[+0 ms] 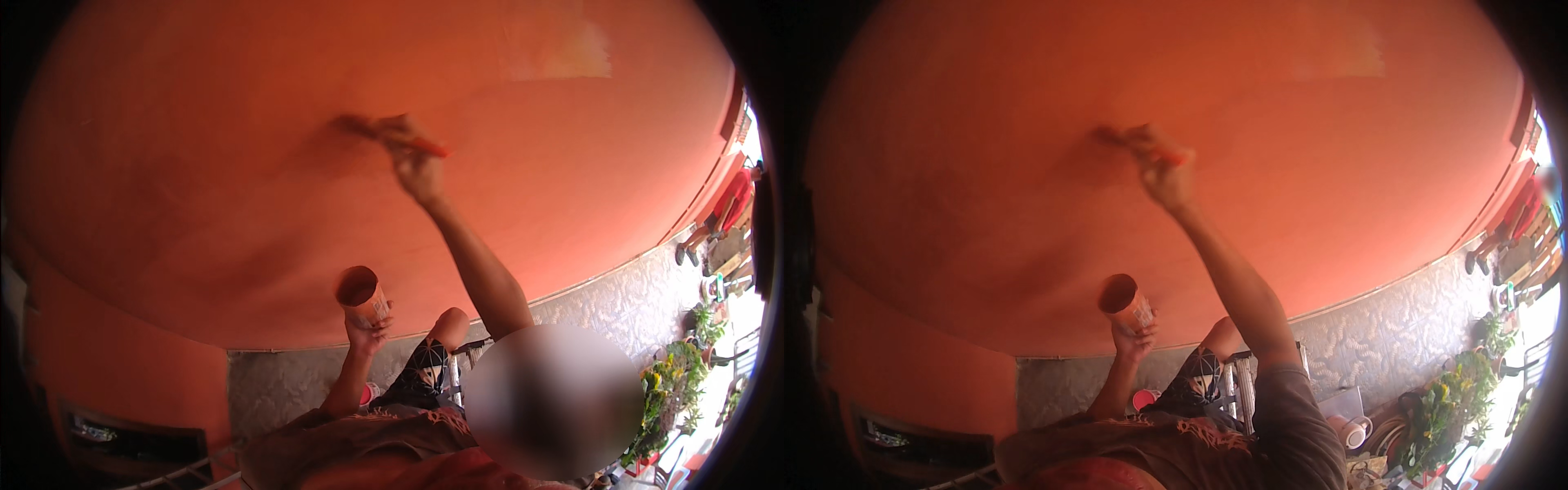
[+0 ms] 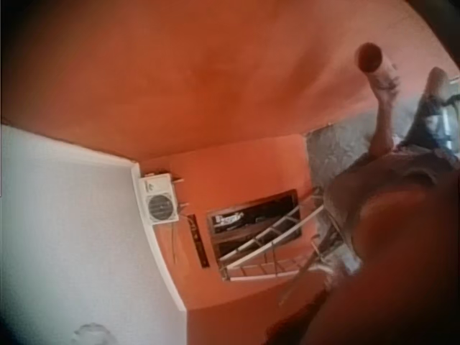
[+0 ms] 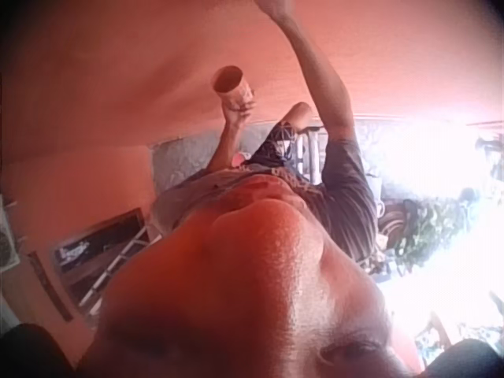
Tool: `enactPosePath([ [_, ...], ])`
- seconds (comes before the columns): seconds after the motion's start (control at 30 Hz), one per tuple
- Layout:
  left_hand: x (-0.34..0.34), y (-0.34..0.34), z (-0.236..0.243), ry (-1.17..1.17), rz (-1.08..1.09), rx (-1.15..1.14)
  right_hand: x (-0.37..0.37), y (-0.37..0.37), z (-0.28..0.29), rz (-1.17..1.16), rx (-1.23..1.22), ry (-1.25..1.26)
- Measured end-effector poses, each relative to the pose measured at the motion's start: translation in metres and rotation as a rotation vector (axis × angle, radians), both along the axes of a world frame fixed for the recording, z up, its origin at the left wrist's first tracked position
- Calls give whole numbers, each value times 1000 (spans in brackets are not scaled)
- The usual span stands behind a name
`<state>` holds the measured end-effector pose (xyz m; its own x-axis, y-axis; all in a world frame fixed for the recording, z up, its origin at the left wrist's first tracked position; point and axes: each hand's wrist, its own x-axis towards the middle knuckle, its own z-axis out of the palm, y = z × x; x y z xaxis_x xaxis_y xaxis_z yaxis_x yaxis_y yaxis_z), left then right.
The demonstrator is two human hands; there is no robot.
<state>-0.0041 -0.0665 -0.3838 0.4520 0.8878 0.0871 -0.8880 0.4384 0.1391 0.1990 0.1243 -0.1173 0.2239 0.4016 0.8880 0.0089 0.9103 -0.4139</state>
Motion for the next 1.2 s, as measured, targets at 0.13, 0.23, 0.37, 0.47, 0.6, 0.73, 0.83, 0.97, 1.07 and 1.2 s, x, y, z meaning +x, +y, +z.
enactPosePath([
  [0.13,-3,-8,-8,-9,43,-3,102,17,38,-160,-17,568],
  [0.23,-1,-9,-8,-41,41,-25,124,15,61,-291,228,621],
  [0.37,0,-13,-2,-58,49,-24,72,10,70,-716,196,173],
  [0.47,-2,-7,3,-41,48,-5,-16,-24,66,-524,134,-230],
  [0.6,-6,-6,0,-41,71,-32,-71,-42,72,-151,29,-312],
  [0.73,-7,-6,-3,-65,45,-11,-17,1,82,-230,133,27],
  [0.83,-6,-11,-1,-81,72,-32,43,2,99,-459,62,217],
  [0.97,-13,-13,-24,-130,48,-45,47,-7,112,-730,295,233],
  [1.07,-8,-12,-10,-117,44,-39,-3,1,68,-629,138,-231],
  [1.2,-5,-12,-10,-120,88,-44,-68,-39,46,-471,274,-608],
])
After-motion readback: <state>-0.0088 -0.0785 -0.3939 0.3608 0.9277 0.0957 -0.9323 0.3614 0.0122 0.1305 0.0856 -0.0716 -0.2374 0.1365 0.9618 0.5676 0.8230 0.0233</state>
